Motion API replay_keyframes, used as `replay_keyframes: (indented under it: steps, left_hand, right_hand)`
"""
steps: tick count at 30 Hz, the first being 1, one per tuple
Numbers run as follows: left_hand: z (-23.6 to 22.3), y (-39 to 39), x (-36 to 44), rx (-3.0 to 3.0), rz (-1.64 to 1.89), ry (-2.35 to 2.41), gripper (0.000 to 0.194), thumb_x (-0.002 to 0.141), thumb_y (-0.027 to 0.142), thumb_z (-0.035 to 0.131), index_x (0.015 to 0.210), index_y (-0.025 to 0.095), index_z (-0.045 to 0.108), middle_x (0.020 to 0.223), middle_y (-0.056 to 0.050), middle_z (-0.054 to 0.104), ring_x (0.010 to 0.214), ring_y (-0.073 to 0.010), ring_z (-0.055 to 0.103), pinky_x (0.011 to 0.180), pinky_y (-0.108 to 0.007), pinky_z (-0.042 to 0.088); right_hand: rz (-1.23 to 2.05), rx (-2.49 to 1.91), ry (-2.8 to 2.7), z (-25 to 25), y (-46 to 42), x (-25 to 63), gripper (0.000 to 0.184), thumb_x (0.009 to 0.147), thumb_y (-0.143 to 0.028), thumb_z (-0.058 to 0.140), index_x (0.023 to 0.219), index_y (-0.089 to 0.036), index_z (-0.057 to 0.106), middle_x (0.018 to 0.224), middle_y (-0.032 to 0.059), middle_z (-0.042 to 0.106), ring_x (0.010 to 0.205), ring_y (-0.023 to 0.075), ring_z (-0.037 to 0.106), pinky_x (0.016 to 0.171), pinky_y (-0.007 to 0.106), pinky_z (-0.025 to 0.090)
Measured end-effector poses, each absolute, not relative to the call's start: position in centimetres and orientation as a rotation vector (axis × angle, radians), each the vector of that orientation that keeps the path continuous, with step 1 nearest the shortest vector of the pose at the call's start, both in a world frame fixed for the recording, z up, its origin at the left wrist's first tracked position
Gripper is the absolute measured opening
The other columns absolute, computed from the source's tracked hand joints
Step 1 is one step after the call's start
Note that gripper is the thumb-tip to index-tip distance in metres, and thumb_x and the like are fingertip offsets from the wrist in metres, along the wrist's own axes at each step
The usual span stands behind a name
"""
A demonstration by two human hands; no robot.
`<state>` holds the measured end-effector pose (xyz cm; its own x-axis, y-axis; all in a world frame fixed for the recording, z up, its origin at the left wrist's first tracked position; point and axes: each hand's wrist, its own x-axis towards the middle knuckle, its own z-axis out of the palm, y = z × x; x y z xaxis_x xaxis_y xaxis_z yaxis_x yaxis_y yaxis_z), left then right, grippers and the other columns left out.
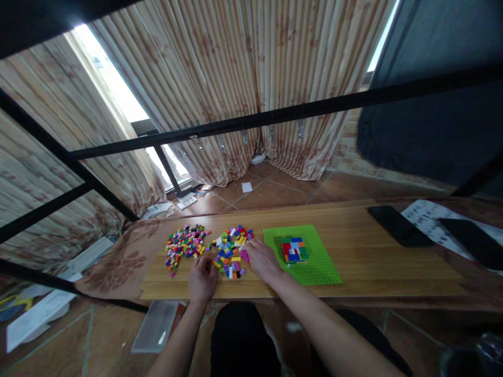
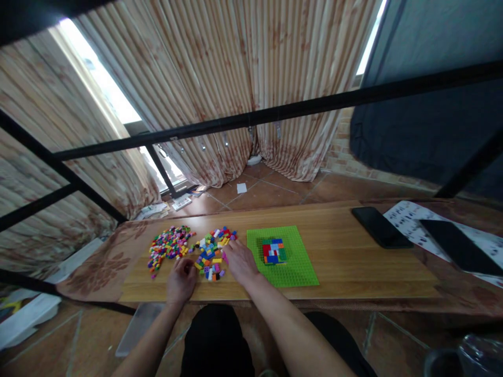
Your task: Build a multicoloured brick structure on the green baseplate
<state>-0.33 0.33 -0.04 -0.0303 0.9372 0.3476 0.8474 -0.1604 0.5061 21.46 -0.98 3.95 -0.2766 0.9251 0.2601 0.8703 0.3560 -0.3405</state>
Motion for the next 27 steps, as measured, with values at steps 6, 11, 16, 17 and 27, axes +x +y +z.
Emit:
replay_keyframes:
  steps: [6,11,16,17,27]
  left_hand:
    - [-0.5,0.5,-0.5,2.088,0.978,1.944,0.008,0.076,0.018,0.049,0.076,0.019,0.057,0.082,-0.004,0.06,0.072,-0.0161,0.057,0.062,-0.025,0.041]
    - [-0.7,0.4,-0.6,2.088,1.007,1.912,0.008,0.076,0.018,0.049,0.076,0.019,0.057,0.08,-0.003,0.059,0.072,-0.0164,0.058,0.062,-0.026,0.042]
    - [-0.5,0.3,-0.5,2.097,1.031,1.901,0.007,0.075,0.018,0.05,0.073,0.019,0.056,0.078,-0.003,0.059,0.071,-0.0167,0.058,0.061,-0.026,0.042]
    - [-0.5,0.3,-0.5,2.093,1.035,1.9,0.007,0.075,0.018,0.05,0.072,0.019,0.056,0.077,-0.003,0.059,0.071,-0.0167,0.058,0.061,-0.026,0.042]
    - [0.4,0.1,-0.8,1.84,1.252,1.87,0.014,0.076,0.024,0.05,0.081,0.017,0.062,0.085,-0.005,0.061,0.07,-0.0166,0.059,0.065,-0.028,0.047]
  right_hand:
    - [0.182,-1.546,-2.236,3.3,-0.7,20.2,0.02,0.094,-0.019,0.045,0.096,-0.019,0.065,0.1,0.0069,0.061,0.099,0.0218,0.05,0.083,0.032,0.04]
    - [0.192,-1.559,-2.273,2.8,-0.6,18.8,0.02,0.091,-0.015,0.047,0.089,-0.018,0.067,0.1,0.0093,0.06,0.101,0.024,0.047,0.082,0.034,0.039]
    - [0.201,-1.582,-2.27,2.6,-0.6,18.1,0.02,0.091,-0.014,0.047,0.089,-0.016,0.067,0.103,0.0108,0.06,0.101,0.0243,0.047,0.084,0.035,0.038]
    - [0.204,-1.587,-2.261,2.6,-0.6,18.0,0.02,0.091,-0.013,0.047,0.09,-0.016,0.066,0.103,0.0108,0.06,0.101,0.0241,0.048,0.085,0.035,0.038]
    - [0.26,-1.651,-1.953,4.3,-2.3,21.4,0.016,0.091,-0.014,0.046,0.096,-0.02,0.06,0.095,0.0056,0.065,0.089,0.0185,0.059,0.077,0.028,0.042]
